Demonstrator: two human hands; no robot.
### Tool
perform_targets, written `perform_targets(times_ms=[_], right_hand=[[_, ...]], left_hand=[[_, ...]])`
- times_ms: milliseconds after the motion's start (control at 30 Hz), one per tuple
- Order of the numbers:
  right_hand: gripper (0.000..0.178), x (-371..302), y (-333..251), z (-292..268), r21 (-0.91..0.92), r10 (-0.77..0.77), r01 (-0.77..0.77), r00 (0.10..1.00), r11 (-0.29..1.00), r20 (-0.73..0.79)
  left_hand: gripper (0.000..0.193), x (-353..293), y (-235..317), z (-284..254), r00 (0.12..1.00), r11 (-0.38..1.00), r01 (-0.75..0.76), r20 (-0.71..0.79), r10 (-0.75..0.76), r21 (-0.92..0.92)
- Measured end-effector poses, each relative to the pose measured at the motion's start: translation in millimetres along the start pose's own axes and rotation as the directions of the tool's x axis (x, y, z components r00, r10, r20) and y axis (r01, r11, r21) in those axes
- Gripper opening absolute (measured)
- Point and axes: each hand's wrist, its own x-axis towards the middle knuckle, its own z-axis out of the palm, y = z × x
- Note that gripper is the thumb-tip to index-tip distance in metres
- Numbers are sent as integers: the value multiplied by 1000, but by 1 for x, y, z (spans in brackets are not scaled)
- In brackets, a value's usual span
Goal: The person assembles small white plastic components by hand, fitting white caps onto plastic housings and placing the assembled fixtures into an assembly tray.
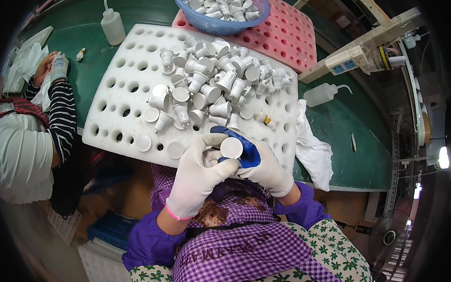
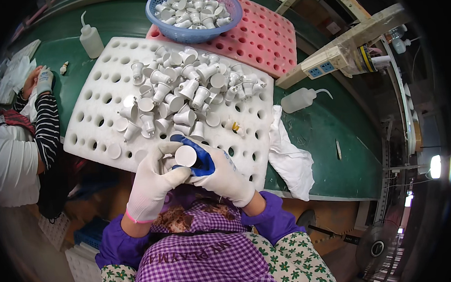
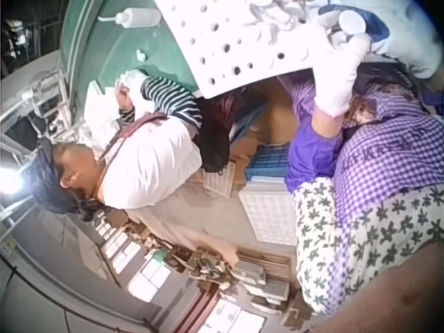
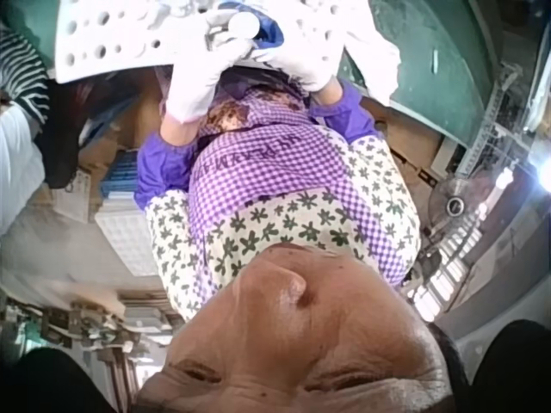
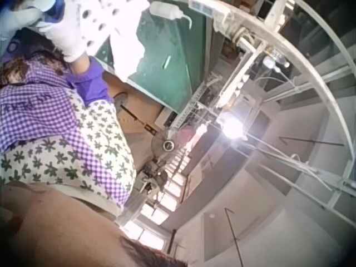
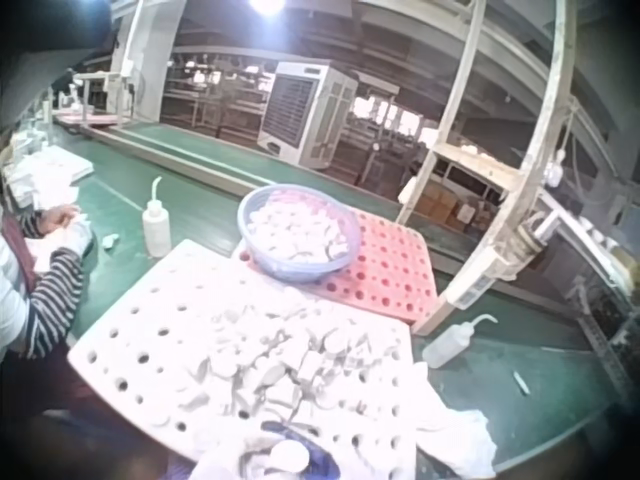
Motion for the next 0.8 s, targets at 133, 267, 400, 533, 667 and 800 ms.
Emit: perform_targets(times_ms=[133, 267, 400, 533, 667, 800], right_hand=[[64, -2, -9, 4, 1, 33, -33, 999, 999, -13], [64, -1, -5, 5, 20, 51, -51, 999, 998, -3], [64, -2, -5, 8, -3, 59, -59, 998, 998, -17], [63, 0, -7, 9, -168, -27, 21, 999, 986, -35], [62, -2, -11, 12, -276, -72, 62, 997, 959, -24], [60, -3, -20, 15, -397, -84, 73, 996, 915, -10]], left_hand=[[28, -2, 1, -4, 997, 996, 38, -62, -42, -77], [27, 0, -12, -12, 998, 985, 23, -50, -32, -170], [27, 1, -14, -14, 998, 968, 52, -25, -60, -245], [28, 1, -13, -14, 996, 960, 70, -26, -80, -270], [25, 1, -8, -14, 995, 972, 62, -58, -77, -228], [19, 3, -10, -17, 993, 980, 45, -101, -66, -193]])
